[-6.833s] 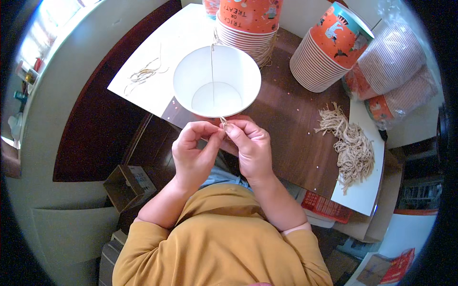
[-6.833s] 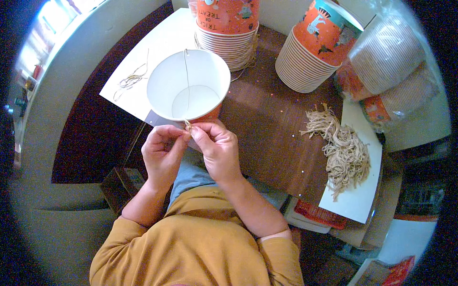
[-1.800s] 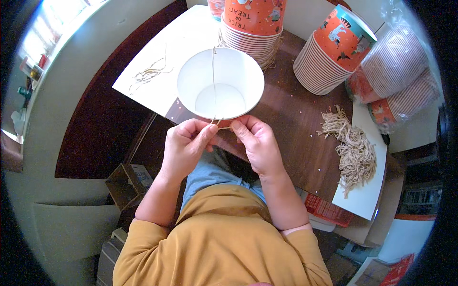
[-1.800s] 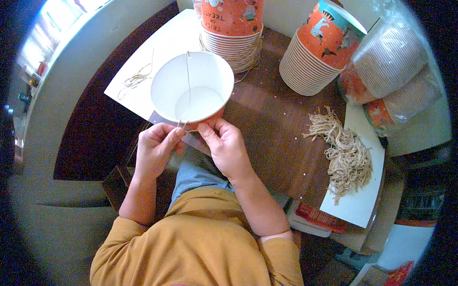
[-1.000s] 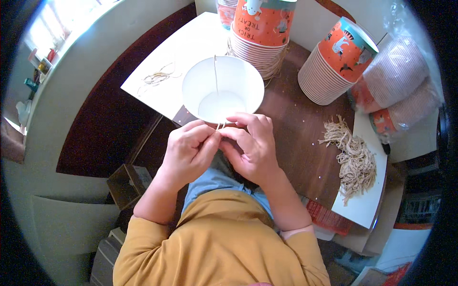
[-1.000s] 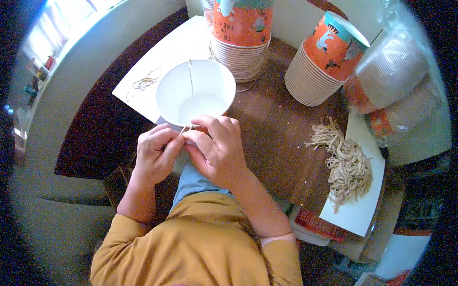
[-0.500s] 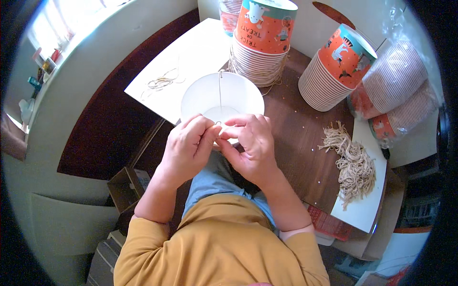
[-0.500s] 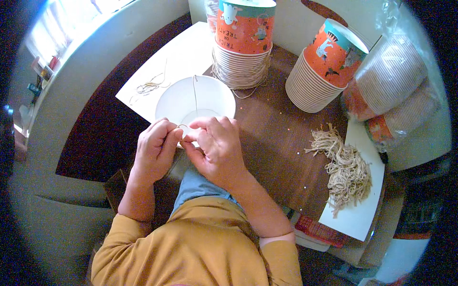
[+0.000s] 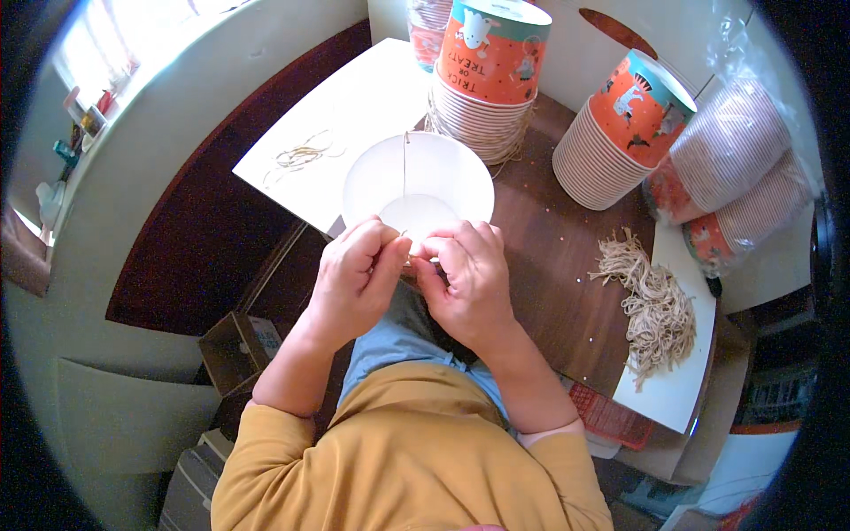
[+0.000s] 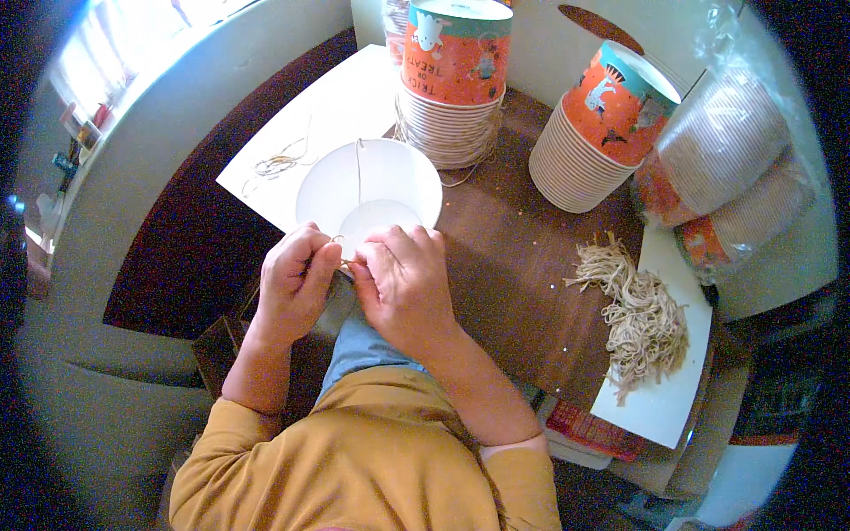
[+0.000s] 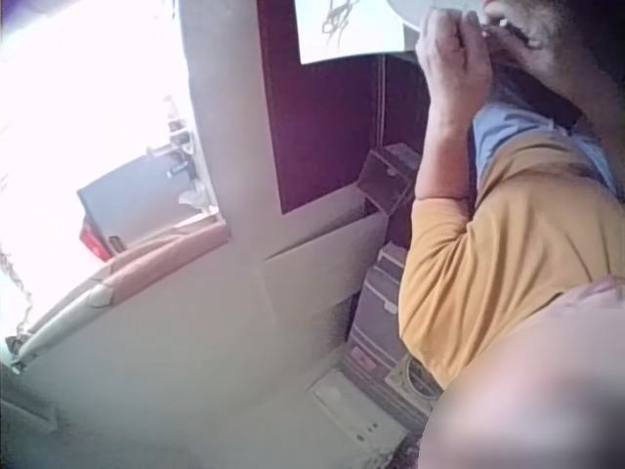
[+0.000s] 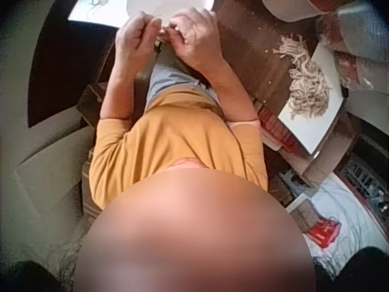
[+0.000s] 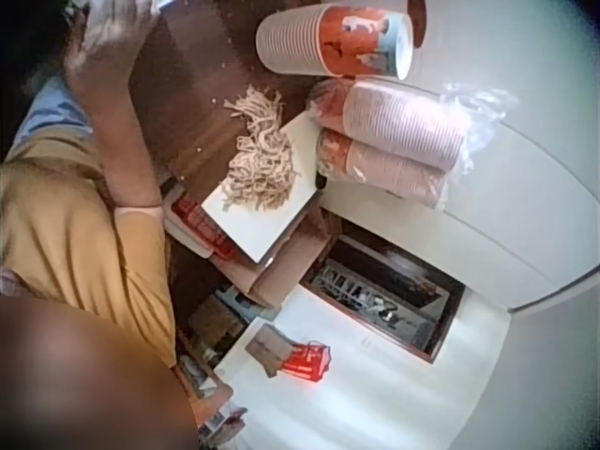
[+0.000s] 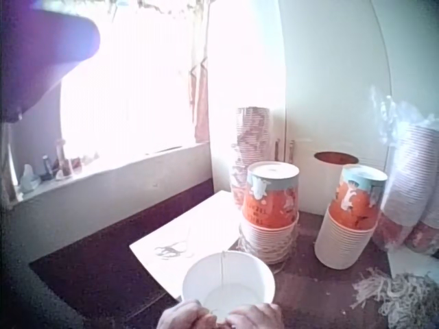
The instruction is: Tying precut string handles through the pre-punched holes of printed paper buckets.
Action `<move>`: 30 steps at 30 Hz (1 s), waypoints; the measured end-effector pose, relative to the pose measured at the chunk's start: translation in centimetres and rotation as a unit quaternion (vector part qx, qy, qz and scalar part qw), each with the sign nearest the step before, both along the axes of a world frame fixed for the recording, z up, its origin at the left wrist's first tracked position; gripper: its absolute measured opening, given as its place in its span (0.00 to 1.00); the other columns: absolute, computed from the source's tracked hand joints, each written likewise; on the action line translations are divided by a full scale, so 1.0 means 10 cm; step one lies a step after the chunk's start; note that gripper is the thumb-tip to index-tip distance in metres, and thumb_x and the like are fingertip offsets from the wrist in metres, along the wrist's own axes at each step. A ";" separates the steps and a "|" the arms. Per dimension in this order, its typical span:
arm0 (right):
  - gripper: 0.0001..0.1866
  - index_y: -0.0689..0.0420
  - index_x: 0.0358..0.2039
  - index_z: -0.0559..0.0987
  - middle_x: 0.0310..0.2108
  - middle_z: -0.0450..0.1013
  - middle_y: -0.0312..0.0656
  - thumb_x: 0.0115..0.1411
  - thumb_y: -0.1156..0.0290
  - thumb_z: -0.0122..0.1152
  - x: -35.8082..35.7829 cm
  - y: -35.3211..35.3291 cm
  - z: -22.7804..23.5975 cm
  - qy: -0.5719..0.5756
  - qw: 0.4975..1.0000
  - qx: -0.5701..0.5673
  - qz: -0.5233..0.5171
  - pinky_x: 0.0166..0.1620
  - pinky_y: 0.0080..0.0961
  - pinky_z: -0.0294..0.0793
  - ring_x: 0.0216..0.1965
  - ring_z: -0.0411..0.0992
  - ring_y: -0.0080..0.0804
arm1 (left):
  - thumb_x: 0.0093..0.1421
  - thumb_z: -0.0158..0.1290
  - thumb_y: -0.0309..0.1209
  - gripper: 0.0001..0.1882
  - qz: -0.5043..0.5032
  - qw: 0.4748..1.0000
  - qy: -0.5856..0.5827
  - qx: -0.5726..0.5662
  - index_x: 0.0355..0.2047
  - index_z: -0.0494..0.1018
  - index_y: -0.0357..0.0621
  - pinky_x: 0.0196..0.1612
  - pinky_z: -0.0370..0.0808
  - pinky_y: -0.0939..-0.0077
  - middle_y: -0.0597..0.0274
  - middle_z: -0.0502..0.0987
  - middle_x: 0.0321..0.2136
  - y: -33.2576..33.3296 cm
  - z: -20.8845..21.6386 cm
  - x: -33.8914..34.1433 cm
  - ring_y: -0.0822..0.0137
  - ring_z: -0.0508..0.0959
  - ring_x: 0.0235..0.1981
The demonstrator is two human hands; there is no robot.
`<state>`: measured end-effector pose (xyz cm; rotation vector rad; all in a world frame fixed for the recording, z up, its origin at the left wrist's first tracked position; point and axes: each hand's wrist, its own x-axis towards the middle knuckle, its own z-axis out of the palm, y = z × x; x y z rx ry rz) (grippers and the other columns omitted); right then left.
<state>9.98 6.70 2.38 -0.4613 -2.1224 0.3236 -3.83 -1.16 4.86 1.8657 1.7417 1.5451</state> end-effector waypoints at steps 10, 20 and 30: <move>0.09 0.53 0.31 0.74 0.33 0.72 0.38 0.49 0.69 0.64 0.04 -0.05 0.02 0.055 0.998 0.002 0.010 0.39 0.36 0.63 0.33 0.69 0.39 | 0.56 0.53 0.23 0.05 -0.007 0.999 0.034 -0.029 0.24 0.70 0.38 0.23 0.69 0.70 0.55 0.70 0.19 0.00 0.16 0.06 0.57 0.72 0.20; 0.05 0.52 0.25 0.72 0.29 0.72 0.36 0.50 0.68 0.60 0.12 -0.13 0.12 0.010 0.999 -0.020 0.024 0.40 0.37 0.62 0.31 0.68 0.38 | 0.53 0.49 0.14 0.07 0.018 0.982 -0.040 0.185 0.21 0.69 0.35 0.18 0.60 0.80 0.62 0.68 0.17 0.09 0.12 0.05 0.74 0.64 0.15; 0.09 0.53 0.31 0.75 0.29 0.73 0.36 0.47 0.73 0.63 0.11 -0.23 0.02 -0.096 0.992 -0.045 -0.068 0.40 0.33 0.63 0.31 0.70 0.36 | 0.61 0.45 0.24 0.10 -0.094 0.916 -0.378 0.097 0.23 0.70 0.38 0.36 0.65 0.81 0.65 0.70 0.24 0.33 -0.14 0.02 0.74 0.67 0.28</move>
